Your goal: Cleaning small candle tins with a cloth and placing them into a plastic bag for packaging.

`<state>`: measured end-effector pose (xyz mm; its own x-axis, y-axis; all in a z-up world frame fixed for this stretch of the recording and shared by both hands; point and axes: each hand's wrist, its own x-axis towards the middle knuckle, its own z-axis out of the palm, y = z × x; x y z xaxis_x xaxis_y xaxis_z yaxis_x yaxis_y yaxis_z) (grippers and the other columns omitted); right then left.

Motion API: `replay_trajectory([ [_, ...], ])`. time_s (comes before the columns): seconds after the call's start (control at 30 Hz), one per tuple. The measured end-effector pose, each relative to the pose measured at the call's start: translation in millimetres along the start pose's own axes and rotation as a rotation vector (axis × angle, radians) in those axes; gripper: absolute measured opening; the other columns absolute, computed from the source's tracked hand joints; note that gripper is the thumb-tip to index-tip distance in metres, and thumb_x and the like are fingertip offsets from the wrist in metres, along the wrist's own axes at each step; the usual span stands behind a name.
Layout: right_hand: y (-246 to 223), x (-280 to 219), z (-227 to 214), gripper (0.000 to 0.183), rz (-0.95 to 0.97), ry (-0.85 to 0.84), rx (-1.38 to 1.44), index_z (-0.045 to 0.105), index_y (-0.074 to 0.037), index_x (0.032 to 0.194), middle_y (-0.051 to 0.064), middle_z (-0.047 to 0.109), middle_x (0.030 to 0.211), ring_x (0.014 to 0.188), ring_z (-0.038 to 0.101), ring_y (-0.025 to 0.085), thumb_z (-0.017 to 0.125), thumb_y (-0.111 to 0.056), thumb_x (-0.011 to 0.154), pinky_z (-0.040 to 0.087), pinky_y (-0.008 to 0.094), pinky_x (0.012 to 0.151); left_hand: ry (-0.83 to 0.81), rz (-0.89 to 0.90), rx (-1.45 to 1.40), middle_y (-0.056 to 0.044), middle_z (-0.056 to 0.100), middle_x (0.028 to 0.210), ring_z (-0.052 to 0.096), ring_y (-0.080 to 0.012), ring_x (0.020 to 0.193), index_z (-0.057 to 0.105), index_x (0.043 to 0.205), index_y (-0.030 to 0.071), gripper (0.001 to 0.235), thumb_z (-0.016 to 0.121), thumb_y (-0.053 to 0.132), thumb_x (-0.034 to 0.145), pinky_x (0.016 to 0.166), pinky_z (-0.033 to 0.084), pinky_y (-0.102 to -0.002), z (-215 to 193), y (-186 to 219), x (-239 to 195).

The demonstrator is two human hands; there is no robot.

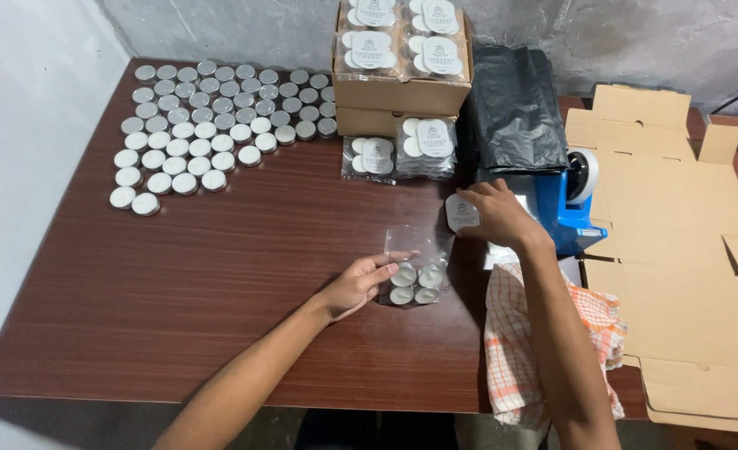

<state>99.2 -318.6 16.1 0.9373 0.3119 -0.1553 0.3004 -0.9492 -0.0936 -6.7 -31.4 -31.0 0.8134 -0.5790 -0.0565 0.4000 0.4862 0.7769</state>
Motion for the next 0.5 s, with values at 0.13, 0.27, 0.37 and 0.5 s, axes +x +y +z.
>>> replay_trajectory([
  [0.13,2,-5,-4,0.084,-0.003,0.026,0.040,0.064,-0.010,0.139,0.018,0.064,0.130,0.119,0.055,0.037,0.092,-0.042,0.066,0.053,0.042,0.095,-0.005,-0.008,-0.005,-0.019,0.069,0.128,0.067,-0.0239,0.116,0.058,0.139,0.002,0.041,0.060,0.017,0.101,0.092,0.060,-0.037,-3,-3,1],
  [0.27,0,-8,-8,0.085,0.031,0.022,0.128,0.059,-0.009,0.140,0.020,0.065,0.126,0.118,0.058,0.038,0.094,-0.036,0.066,0.054,0.043,0.094,-0.001,-0.006,0.004,-0.018,0.068,0.129,0.067,-0.0237,0.116,0.059,0.139,0.002,0.041,0.060,0.016,0.100,0.092,0.060,-0.037,-2,0,0],
  [0.37,-5,-9,-14,0.082,0.022,0.016,0.140,0.059,-0.008,0.140,0.020,0.066,0.124,0.118,0.060,0.038,0.092,-0.031,0.070,0.054,0.042,0.094,-0.001,-0.012,0.007,-0.019,0.068,0.129,0.067,-0.0239,0.116,0.058,0.139,0.003,0.041,0.059,0.017,0.101,0.093,0.060,-0.037,-4,-2,2],
  [0.5,-14,-13,-22,0.083,0.023,0.013,0.144,0.057,-0.005,0.142,0.023,0.065,0.127,0.122,0.060,0.040,0.092,-0.025,0.070,0.055,0.044,0.097,-0.003,-0.032,0.013,-0.018,0.070,0.126,0.068,-0.0239,0.115,0.057,0.140,0.003,0.042,0.059,0.018,0.101,0.092,0.061,-0.037,-4,-1,2],
])
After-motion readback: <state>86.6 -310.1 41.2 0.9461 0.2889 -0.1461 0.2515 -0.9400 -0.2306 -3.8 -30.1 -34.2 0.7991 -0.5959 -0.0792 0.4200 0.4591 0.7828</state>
